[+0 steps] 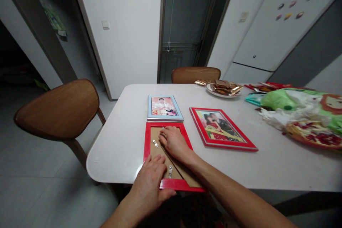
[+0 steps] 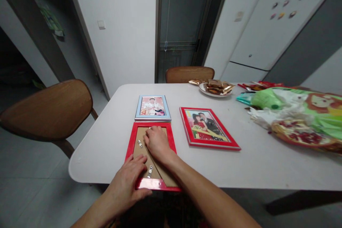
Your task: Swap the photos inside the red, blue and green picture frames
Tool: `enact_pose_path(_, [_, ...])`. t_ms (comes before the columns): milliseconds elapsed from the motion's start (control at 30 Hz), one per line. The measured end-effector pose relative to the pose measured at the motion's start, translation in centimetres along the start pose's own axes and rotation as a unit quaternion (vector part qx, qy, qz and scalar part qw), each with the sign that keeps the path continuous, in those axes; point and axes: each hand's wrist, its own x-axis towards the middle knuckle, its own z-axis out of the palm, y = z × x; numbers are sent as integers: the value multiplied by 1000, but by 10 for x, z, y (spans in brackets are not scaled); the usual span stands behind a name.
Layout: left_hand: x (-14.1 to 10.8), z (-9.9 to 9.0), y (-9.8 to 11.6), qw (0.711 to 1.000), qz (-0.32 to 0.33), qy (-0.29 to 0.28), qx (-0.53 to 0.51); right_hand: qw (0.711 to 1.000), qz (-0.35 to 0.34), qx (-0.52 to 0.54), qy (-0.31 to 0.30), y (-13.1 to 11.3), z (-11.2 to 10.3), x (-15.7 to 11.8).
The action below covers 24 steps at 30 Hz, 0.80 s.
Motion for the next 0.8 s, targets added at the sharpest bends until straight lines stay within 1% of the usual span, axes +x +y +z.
enact_pose_path(100, [0,1,-1,1000,1,-6,7,1000,18,-23,5,11,0,2])
enact_pose_path(300, [0,0,-1,1000,1,-5,10,1000,-13,16,-16,14,3,2])
enact_pose_path(367, [0,1,-2,1000,-2,5,8,999,-18,35,-14,13,-2,-3])
enact_pose_path(467, [-1,3,-3,999,-16,28,7,997,-34,73,-16,12,-16,-21])
enact_pose_path(500, [-1,4,-3,999,-21,38,7,994,-49,92,-29,12,-22,-29])
enact_pose_path(567, [-1,5,-3,998,-25,56,1,984,-91,131,-77,11,-34,-45])
enact_pose_path(633, [-1,6,-3,998,-25,65,-5,972,-124,153,-127,9,-43,-59])
enact_pose_path(667, [-1,6,-3,997,-26,66,-6,968,-133,156,-143,8,-46,-63])
enact_pose_path(733, [-2,6,-3,998,-26,64,-3,967,-137,153,-152,5,-47,-68])
enact_pose_path(800, [-2,6,-4,998,-23,63,0,971,-132,144,-138,3,-43,-68])
